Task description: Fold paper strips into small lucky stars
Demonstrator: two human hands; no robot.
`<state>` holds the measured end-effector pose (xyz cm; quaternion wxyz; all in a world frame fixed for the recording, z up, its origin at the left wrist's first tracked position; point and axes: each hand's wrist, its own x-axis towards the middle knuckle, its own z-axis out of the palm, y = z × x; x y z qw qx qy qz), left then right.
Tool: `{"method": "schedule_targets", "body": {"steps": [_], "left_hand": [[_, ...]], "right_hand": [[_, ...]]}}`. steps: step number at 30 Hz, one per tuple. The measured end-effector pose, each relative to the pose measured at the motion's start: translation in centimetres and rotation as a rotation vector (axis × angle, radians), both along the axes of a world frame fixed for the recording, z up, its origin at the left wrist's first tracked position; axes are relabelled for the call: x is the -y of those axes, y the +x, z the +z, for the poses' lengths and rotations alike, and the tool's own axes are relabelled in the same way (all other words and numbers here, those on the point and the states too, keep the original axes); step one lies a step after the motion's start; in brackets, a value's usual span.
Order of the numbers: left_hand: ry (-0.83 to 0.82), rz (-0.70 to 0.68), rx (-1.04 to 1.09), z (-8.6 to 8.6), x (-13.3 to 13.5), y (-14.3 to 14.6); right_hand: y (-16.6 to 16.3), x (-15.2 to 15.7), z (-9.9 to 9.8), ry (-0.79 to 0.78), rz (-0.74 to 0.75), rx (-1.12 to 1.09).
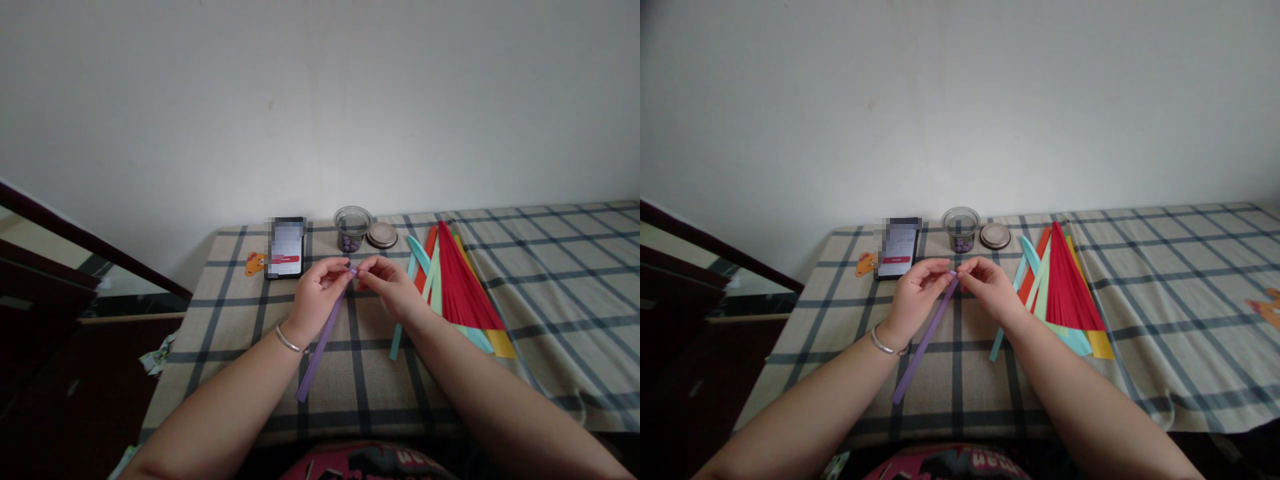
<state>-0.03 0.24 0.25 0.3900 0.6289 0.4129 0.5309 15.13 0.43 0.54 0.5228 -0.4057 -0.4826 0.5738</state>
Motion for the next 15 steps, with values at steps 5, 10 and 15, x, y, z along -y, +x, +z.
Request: {"method": "schedule_targets", "body": {"steps": [5,10,15], "left_hand": [[-0.077,-0.008,0.080,-0.03,-0.07,0.08],[-0.112,-0.022,0.068,0.05,-0.13,0.12],[-0.130,-0.019,0.061,0.05,-0.09,0.17]], "right_hand": [[0.12,-0.08,-0.09,-0.044,0.049,0.022],[0.12,0.00,-0.29,0.060,0.004,0.119],[0.03,0.41,-0.32,0.182,-0.065,0.255]]}}
